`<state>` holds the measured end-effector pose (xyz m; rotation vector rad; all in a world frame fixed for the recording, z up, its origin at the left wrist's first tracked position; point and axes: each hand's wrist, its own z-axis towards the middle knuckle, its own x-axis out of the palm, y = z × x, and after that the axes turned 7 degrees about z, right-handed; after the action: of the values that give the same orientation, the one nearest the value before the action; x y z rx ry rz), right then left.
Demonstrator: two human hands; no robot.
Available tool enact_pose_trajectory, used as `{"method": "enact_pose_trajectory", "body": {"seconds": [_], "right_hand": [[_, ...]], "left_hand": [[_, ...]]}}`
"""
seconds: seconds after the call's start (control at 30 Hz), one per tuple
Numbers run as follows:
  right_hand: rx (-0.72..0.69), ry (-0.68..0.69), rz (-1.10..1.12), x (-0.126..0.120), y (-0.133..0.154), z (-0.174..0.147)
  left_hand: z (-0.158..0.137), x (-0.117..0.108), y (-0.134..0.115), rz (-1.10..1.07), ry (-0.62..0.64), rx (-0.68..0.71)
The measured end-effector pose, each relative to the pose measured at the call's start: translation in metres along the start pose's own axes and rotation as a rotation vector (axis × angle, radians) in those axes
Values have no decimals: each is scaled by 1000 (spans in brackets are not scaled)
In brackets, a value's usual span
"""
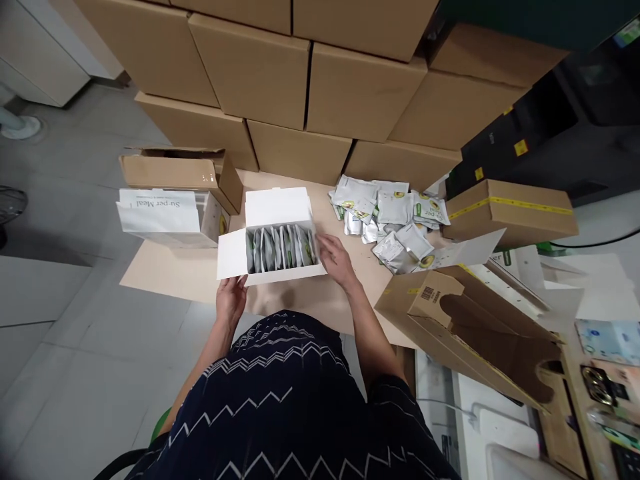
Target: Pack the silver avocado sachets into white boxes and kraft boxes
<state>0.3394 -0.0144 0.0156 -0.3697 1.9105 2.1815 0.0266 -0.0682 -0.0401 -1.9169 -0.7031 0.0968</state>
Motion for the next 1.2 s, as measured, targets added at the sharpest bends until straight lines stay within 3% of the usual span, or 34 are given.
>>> {"method": "enact_pose_trajectory", "body": {"seconds": [0.13, 0.27, 0.43, 0.6, 0.73, 0.93, 1.1, 1.2], "right_hand": [[-149, 268, -230, 10, 6, 20], [-125, 438, -342, 14, 0, 21], [-28, 465, -291, 11, -5, 19], [21, 519, -136, -4, -5, 19], [67, 498, -71, -11, -8, 11], [89, 507, -18, -11, -9, -3], [92, 522, 24, -14, -4, -11], [133, 399, 46, -7, -4, -9]], "left_hand": [[3, 8, -11, 96, 9, 209], [-4, 6, -17, 415, 64, 407], [-4, 6, -33, 830, 367, 753], [-7, 9, -55, 1411, 473, 783], [-15, 17, -70, 1646, 476, 779], [-6, 19, -75, 1607, 559, 770], [0, 19, -64, 1260, 565, 825], [5, 23, -61, 1098, 539, 798]]}}
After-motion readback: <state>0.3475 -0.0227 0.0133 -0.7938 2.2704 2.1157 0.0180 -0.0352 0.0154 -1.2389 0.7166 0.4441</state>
